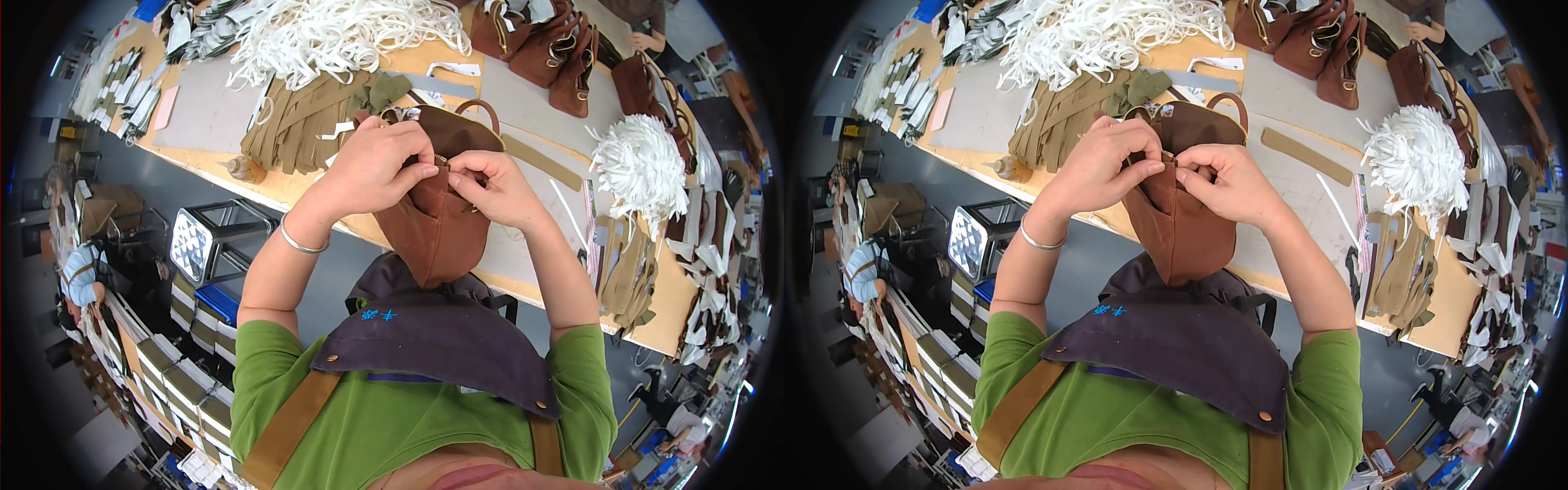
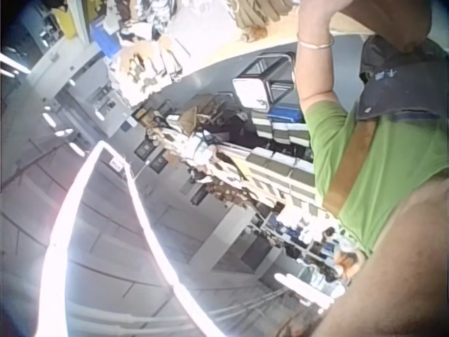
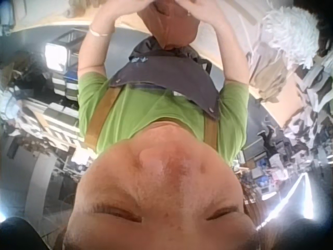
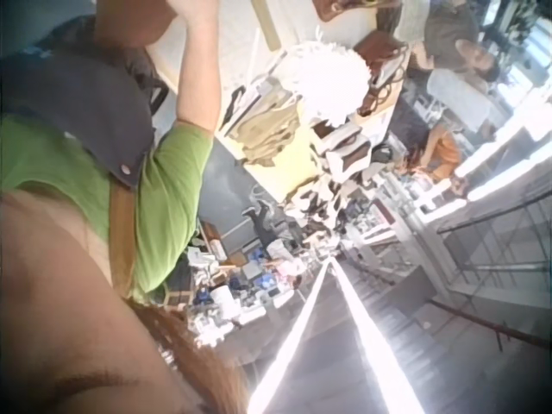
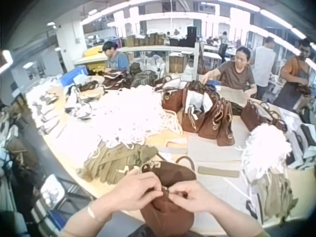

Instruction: The person is assembling a small brown leather bag by aligning and pressing the zipper and lining into place.

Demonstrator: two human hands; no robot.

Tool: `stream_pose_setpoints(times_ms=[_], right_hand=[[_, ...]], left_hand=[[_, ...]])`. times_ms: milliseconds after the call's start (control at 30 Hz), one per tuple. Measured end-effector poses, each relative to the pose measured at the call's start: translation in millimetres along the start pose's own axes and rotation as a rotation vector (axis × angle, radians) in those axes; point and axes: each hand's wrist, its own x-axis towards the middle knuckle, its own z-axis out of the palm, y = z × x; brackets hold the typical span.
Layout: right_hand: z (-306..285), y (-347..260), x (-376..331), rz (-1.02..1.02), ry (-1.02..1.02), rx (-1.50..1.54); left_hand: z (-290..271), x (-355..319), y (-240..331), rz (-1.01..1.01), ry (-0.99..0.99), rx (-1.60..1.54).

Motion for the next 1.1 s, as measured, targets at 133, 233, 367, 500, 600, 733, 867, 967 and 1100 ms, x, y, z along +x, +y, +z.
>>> stream_pose_setpoints(times_ms=[133, 233, 367, 500, 600, 733, 867, 967, 1100], right_hand=[[1.4, -0.9, 1.4, -0.066, 0.008, -0.061], [1.3, -1.7, 2.5, -0.099, 0.005, -0.08], [1.6, -2.1, 2.4, -0.104, 0.002, -0.072], [1.1, -2.3, 2.4, -0.116, -0.001, -0.087], [1.6, -5.5, 1.6, -0.125, 0.002, -0.12], [2.9, -9.2, 0.1, -0.136, 0.008, -0.142], [5.6, -6.9, -0.2, -0.179, 0.041, -0.168], [7.5, -7.5, -1.2, -0.184, 0.053, -0.176], [8.7, -10.1, -1.7, -0.212, 0.059, -0.192]], left_hand=[[-0.6, -0.8, 3.6, -0.075, -0.022, 0.016], [-1.9, -1.2, 4.3, -0.087, -0.02, -0.007], [0.1, -2.3, 1.7, -0.052, 0.036, -0.004], [-1.9, -2.1, 5.3, -0.109, -0.007, -0.016], [-1.0, -1.2, 5.7, -0.106, 0.009, -0.011], [-0.9, -0.8, 7.6, -0.114, 0.021, -0.011], [0.2, -0.4, 9.6, -0.142, 0.025, 0.005], [6.4, -0.4, 7.4, -0.198, 0.116, -0.174], [1.8, -3.2, 8.3, -0.084, 0.087, -0.069]])
